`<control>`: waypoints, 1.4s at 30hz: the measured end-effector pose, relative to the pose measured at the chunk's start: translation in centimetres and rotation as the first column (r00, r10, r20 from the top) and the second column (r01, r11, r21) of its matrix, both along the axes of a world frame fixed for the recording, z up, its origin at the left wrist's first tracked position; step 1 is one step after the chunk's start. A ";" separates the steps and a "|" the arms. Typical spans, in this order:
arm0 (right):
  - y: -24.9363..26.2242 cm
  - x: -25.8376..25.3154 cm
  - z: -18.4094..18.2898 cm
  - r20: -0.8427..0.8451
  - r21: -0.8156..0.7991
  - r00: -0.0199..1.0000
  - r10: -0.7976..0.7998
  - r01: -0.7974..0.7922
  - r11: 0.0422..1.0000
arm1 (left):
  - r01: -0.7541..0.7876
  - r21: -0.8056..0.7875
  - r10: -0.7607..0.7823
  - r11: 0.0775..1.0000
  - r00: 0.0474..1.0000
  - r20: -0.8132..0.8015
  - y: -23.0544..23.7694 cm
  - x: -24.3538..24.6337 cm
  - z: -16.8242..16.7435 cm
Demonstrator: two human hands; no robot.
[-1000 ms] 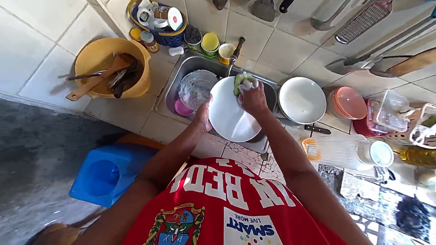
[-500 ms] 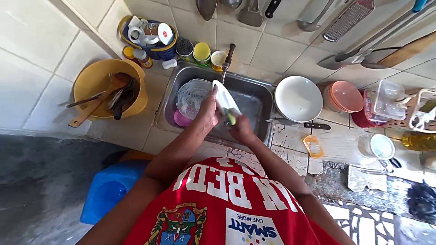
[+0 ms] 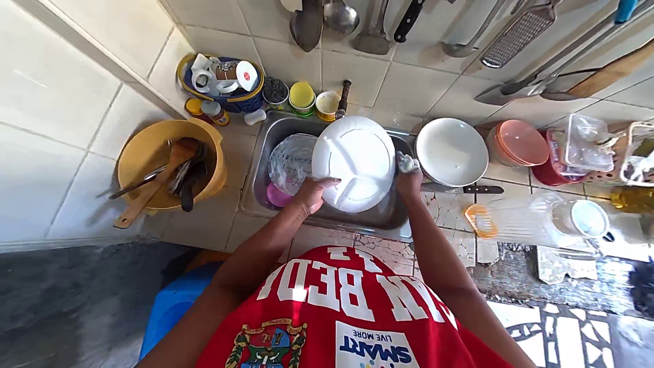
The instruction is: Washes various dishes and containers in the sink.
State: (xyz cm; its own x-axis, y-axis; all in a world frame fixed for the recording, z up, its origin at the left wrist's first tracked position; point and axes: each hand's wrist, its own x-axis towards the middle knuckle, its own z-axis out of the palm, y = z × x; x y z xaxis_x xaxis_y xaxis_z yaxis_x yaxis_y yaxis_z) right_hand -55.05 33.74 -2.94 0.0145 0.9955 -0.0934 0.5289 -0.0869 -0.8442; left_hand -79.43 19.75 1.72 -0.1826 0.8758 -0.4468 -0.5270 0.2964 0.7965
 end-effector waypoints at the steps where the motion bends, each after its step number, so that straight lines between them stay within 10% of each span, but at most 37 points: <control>1: -0.2 -0.7 -0.2 0.067 0.061 0.998 0.001 -0.005 0.998 | -0.001 0.015 0.001 1.000 0.999 -0.047 -0.1 0.2 0.4; 8: -3.9 -7.0 1.2 0.304 0.492 0.838 0.453 -0.546 0.678 | 0.184 0.011 -0.180 0.983 0.972 -0.152 -0.6 0.9 2.8; 11: -4.0 -8.3 1.8 0.239 0.592 0.819 0.521 -0.548 0.591 | 0.244 -0.002 -0.241 0.970 0.955 -0.171 -0.7 1.2 3.3; 17: -0.2 -5.1 0.3 0.056 0.127 0.962 0.268 -0.274 0.953 | 0.269 0.018 -0.259 0.963 0.939 -0.226 -1.2 1.8 3.6; 20: -0.8 -5.6 1.6 -0.020 0.091 0.980 0.199 -0.196 0.976 | 0.306 -0.007 -0.299 0.952 0.925 -0.237 -1.3 1.6 3.9; 27: -2.6 -8.1 5.7 0.289 0.508 0.631 0.720 -0.738 0.444 | 0.430 -0.036 -0.414 0.902 0.840 -0.350 -0.9 2.7 2.5; 32: 1.2 -4.7 2.4 0.004 0.143 0.871 0.491 -0.486 0.862 | 0.409 -0.071 -0.404 0.910 0.832 -0.380 -1.2 1.9 2.1; 34: 1.2 -4.9 1.9 0.061 0.096 0.881 0.470 -0.473 0.876 | 0.410 -0.071 -0.405 0.909 0.835 -0.371 -1.5 1.7 1.6; 39: -4.5 -9.7 6.6 0.501 0.400 0.578 0.644 -0.815 0.420 | 0.324 -0.001 -0.308 0.946 0.900 -0.307 -1.5 2.7 2.5; 42: -2.9 -10.1 6.6 0.489 0.502 0.646 0.586 -0.758 0.416 | 0.280 0.061 -0.258 0.958 0.934 -0.248 -1.4 2.3 2.5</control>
State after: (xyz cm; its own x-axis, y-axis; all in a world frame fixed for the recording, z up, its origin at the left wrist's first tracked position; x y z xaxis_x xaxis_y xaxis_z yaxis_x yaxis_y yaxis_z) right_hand -65.14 30.79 3.70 -0.7536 0.4878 0.4407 0.3304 0.8606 -0.3875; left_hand -77.14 18.35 4.19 -0.0242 0.9424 -0.3335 -0.2322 0.3192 0.9188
